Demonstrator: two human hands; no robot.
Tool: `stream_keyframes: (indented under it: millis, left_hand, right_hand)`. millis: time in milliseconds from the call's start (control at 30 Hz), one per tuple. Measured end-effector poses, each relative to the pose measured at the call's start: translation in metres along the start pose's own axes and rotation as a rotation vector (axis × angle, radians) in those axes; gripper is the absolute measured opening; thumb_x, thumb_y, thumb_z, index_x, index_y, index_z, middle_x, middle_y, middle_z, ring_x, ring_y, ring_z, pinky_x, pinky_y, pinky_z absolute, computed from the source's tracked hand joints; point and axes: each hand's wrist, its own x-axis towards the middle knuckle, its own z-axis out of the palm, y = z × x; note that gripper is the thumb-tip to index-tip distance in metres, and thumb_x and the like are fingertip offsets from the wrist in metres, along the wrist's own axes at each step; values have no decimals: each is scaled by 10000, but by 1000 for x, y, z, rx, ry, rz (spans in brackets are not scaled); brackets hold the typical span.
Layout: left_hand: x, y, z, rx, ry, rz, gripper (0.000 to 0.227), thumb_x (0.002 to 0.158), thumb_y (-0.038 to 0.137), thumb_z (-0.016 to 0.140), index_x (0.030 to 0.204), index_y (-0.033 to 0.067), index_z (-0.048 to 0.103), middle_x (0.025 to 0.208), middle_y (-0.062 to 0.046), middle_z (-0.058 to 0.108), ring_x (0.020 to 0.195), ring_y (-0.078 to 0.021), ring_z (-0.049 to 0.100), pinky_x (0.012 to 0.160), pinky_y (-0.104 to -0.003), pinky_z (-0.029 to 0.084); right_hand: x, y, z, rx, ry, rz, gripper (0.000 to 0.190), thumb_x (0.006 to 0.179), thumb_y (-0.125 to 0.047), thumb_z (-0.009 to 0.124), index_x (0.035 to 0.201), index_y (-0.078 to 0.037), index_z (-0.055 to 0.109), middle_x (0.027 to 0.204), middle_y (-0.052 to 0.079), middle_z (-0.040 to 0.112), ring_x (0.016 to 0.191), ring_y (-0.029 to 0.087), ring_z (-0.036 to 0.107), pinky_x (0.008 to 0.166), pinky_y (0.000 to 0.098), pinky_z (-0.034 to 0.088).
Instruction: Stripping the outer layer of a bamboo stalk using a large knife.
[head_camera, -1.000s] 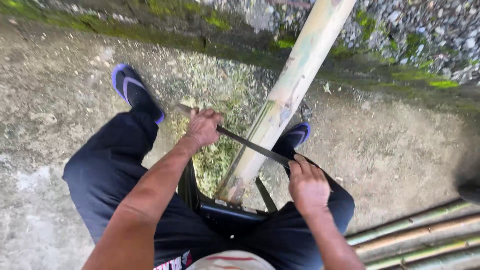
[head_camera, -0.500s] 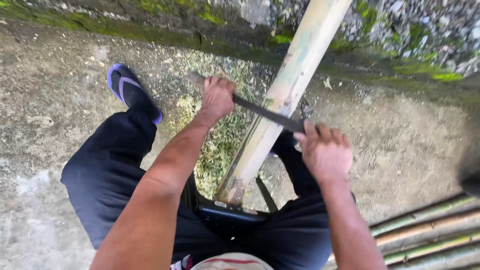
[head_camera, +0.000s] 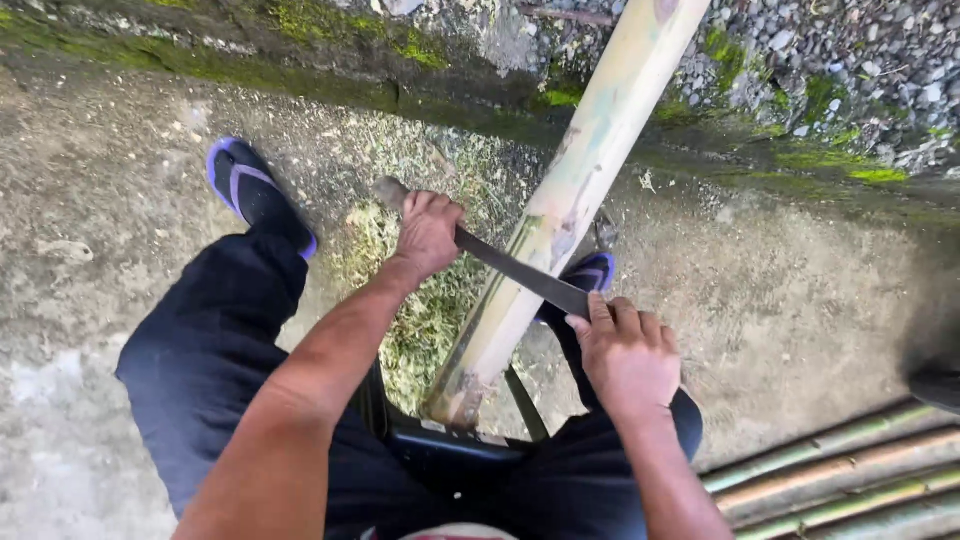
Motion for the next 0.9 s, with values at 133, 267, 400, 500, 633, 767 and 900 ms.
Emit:
stream_keyframes:
  millis: [133, 267, 400, 500, 633, 767, 900]
  left_hand:
    - [33, -2, 7, 57, 115, 40, 105, 863, 220, 772, 906, 125, 760, 991, -113, 660, 1032, -303, 506, 949, -452, 347]
    - [26, 6, -10, 41, 3, -16, 123, 872, 103, 737, 981, 159, 752, 989, -80, 664, 960, -265, 516, 1000, -424, 351]
    - [-4, -11, 21, 2, 52, 33, 166, 832, 69, 739, 972, 158, 759, 976, -70, 687, 992, -246, 539, 1036, -419, 367]
    - [69, -9, 16, 86, 112, 12, 153, 852, 101, 751, 1004, 105, 755, 1059, -125, 680, 1050, -271, 552, 1003, -436, 371]
    - [69, 13, -5, 67, 200, 32, 134, 871, 83, 734, 992, 133, 765, 1042, -113, 686, 1033, -276, 550, 1012, -443, 368]
    - [5, 29, -5, -13, 2, -40, 139, 843, 84, 736, 941, 180, 759, 956, -72, 669, 960, -254, 523, 1068, -436, 336]
    - [18, 20, -1, 33, 148, 64, 87, 906, 159, 770, 964, 106, 733, 993, -100, 649, 986, -292, 495, 956, -452, 353]
  right_hand:
    - [36, 16, -22, -4, -9, -2, 392, 967, -507, 639, 1127, -180, 784, 954, 49, 746, 835, 271, 717, 733, 425, 574]
    - [26, 13, -15, -49, 38, -12, 364, 1003, -509, 622, 1117, -198, 770, 930, 31, 728, 800, 254, 708, 703, 417, 563]
    - [10, 6, -14, -38, 51, -57, 410, 967, -554, 611, 1117, -198, 749, 881, 34, 701, 731, 246, 688, 643, 406, 544]
    - [48, 50, 2, -122, -25, -39, 382, 1035, -517, 617, 1235, -235, 780, 813, 45, 692, 615, 222, 652, 497, 373, 500]
    - [64, 55, -18, -146, 113, -72, 341, 1028, -519, 624, 1178, -248, 768, 880, 21, 700, 743, 237, 677, 651, 388, 534]
    - [14, 29, -17, -35, -64, -7, 392, 967, -530, 636, 1144, -205, 766, 984, 53, 750, 773, 241, 702, 672, 396, 552]
    - [11, 40, -4, -58, -29, -20, 325, 1015, -455, 633, 1201, -229, 773, 1108, 32, 759, 914, 257, 714, 773, 419, 565]
